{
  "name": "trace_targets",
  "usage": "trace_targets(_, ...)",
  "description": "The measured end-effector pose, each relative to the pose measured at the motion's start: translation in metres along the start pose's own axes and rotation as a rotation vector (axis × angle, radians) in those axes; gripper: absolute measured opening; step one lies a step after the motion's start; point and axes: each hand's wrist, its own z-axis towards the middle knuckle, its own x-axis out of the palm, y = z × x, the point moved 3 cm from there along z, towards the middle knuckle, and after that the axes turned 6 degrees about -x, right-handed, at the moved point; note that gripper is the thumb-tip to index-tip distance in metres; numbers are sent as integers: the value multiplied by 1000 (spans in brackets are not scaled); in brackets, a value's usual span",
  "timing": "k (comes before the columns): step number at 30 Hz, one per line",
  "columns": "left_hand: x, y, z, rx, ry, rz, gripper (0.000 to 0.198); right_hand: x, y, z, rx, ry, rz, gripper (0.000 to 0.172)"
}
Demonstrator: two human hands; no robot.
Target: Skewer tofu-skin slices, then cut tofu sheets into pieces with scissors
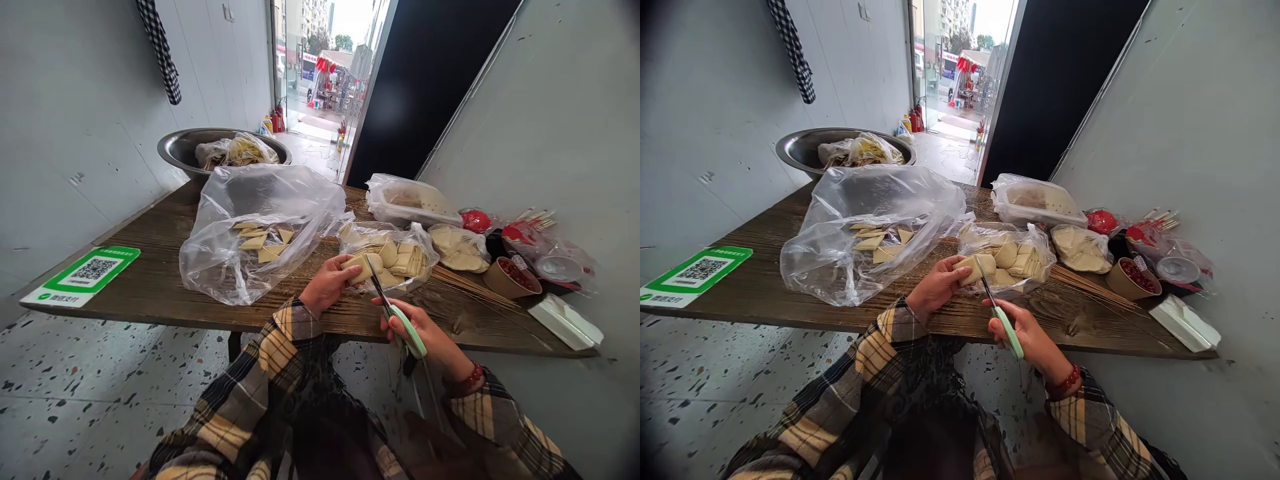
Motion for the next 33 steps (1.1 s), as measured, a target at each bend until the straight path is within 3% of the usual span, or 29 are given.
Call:
trace_targets(17,2,-1,-2,-28,19,-13,39,-3,-11,-6,71,-4,24,64)
trace_targets(24,4,1,-4,-49,82,-2,36,2,-8,3,13,10,20,63)
trace_targets(33,4,0,-5,-39,70,21,35,0,-13,4,55,-43,64,61)
